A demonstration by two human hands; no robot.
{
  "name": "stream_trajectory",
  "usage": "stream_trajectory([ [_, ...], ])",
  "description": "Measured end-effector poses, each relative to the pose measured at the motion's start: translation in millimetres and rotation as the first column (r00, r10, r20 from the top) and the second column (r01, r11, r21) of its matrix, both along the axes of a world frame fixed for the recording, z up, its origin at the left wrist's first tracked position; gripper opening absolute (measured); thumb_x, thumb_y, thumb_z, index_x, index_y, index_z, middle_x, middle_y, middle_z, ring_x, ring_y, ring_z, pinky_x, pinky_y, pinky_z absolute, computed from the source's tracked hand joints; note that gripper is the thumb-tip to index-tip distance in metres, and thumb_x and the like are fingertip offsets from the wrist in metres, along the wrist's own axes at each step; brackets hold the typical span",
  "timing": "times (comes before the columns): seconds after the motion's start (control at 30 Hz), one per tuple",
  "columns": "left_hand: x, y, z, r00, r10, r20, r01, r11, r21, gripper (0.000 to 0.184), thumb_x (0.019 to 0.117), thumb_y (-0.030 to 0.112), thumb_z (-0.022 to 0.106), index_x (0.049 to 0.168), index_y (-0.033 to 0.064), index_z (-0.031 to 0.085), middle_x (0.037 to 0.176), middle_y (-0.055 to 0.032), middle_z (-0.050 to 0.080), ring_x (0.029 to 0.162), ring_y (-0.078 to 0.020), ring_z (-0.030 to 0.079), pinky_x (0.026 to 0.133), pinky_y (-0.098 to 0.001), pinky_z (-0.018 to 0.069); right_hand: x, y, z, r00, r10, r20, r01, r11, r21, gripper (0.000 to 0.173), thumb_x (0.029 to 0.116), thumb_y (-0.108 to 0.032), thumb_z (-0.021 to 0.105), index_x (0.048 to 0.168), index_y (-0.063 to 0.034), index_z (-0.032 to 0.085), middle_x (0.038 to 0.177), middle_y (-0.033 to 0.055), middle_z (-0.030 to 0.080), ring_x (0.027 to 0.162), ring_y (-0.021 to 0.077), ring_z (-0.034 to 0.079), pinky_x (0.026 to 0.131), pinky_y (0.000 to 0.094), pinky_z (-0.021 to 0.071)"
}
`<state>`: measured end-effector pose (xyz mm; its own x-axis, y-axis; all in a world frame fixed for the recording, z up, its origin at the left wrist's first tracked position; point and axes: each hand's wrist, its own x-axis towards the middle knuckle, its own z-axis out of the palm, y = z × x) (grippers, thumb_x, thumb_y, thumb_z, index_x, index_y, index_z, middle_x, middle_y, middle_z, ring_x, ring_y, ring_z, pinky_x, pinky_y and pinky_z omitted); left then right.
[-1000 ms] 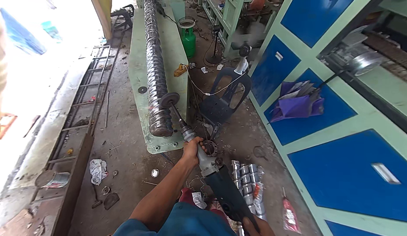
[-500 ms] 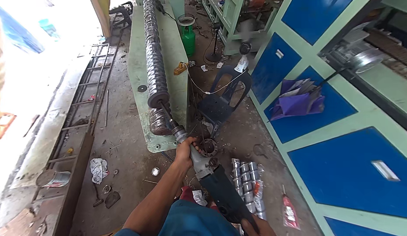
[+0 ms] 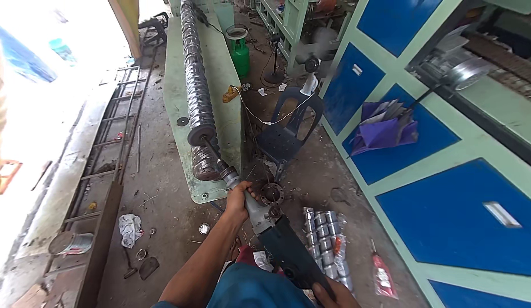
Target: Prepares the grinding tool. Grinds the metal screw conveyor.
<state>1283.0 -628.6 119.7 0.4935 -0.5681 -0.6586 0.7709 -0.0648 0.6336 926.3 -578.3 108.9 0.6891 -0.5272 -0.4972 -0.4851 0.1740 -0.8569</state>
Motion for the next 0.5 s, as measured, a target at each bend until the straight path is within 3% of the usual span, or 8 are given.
stream_trajectory([
  [0.5, -13.0, -30.0, -10.1, 0.999, -0.029, 0.034, 0.026, 0.996, 0.091, 0.007, 0.0938, 0.005, 0.06, 0.096, 0.0044, 0.053, 0.065, -0.0058, 0.054, 0.05, -0.0173, 0.057, 0.05, -0.034, 0.0562, -2.1, -6.6, -14.7, 0.997, -0.077, 0.011, 0.075, 0.992, 0.104, 0.043, 0.1078, -0.043, 0.046, 0.102, -0.0035, 0.062, 0.064, 0.0005, 0.061, 0.049, 0.0121, 0.059, 0.048, 0.0323, 0.054],
])
